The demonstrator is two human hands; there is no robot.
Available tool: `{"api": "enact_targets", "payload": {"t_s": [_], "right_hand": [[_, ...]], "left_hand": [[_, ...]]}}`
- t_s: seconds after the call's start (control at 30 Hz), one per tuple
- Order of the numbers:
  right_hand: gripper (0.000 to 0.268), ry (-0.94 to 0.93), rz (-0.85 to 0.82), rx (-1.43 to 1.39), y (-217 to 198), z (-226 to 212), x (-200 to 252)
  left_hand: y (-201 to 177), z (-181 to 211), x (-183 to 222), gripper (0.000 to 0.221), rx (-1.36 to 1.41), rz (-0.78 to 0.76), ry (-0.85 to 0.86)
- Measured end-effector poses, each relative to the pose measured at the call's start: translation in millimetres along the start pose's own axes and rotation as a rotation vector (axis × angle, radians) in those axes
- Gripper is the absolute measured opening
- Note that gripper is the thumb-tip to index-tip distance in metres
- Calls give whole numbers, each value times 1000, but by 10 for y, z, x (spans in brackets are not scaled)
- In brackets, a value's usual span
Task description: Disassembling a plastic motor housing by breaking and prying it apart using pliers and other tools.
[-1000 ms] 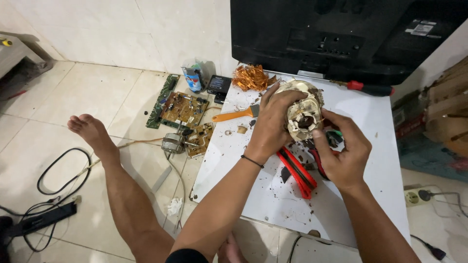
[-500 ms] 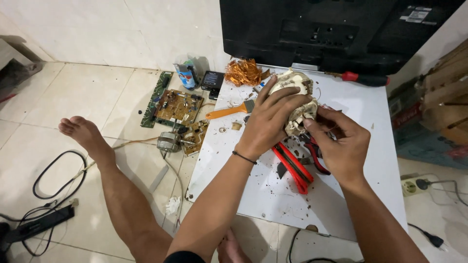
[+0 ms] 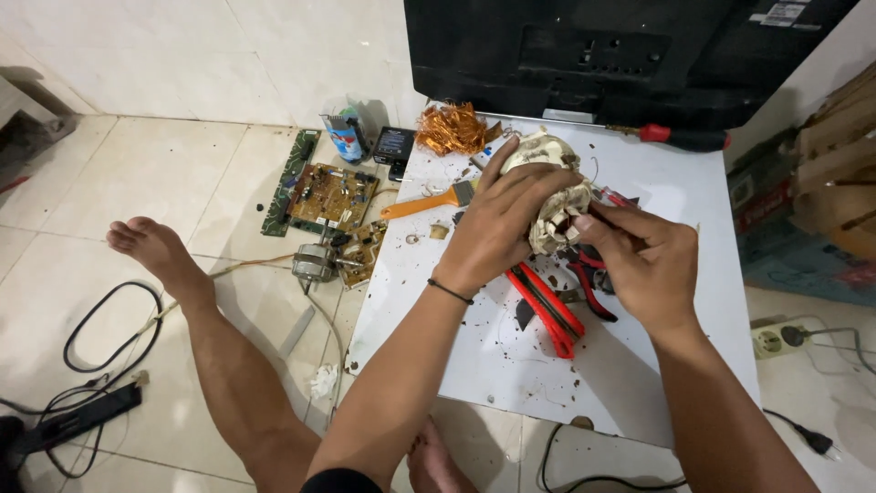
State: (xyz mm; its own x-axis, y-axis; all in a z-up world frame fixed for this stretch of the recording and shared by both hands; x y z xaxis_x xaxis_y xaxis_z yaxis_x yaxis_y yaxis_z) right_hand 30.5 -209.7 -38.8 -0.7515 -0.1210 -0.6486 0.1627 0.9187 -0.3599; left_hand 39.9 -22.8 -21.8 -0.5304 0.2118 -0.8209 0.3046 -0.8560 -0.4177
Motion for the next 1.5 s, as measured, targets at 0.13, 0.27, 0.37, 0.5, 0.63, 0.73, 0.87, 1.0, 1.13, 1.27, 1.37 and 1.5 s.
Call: {"api": "enact_targets", "payload": {"t_s": [0.13,0.27,0.37,0.5,0.63,0.73,0.87,1.0,1.13,1.27,1.37,1.5], "right_hand": [[15,119,-36,-77,60,-9,-62],[12,279,-41,-290,65,63,-67],[13,321,-35,-342,85,172,-35],[15,327,-32,-361,100,254,-12],[19,350,-81,-247,93,121,-63],[20,291,-97,-205,80,47,-84],[25,184,-173,28,99,-129,-94],[38,330,-657,440,223,-379,-89],[46,259,-935,598,381,-568,-14],[41,221,-865,770,268,-331,25],[48,207,-844,917,118,19,136],[65,270,-868,913,69,190,292]], "left_hand": [[-3,-61,6,77,50,-86,-29],[25,-69,26,89,25,-106,-59],[27,-73,31,92,2,-113,-61],[8,-48,32,95,-17,-92,-71],[-51,16,-31,82,-158,-135,-202],[-25,-19,-22,83,-153,-133,-207],[63,-206,28,79,-181,-24,-290],[-44,-360,126,92,-83,181,-273],[-50,-456,119,80,-157,329,-310],[-48,-507,158,80,-189,414,-382],[-32,-530,167,78,-221,411,-414],[2,-504,143,81,-188,369,-424]]}}
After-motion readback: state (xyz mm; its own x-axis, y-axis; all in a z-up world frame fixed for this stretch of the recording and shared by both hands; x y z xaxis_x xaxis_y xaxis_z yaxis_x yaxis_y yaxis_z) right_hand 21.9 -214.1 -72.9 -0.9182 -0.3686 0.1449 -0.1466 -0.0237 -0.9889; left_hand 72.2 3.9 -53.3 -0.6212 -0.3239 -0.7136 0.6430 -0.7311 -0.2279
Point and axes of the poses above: each hand's wrist, its own x-axis away from the middle knuckle, its own y-axis out of the palm, z = x × y, the point moved 4 cm from there along -x, towards the middle knuckle, and after that the axes turned 7 degrees about -y, right-handed, at the moved point
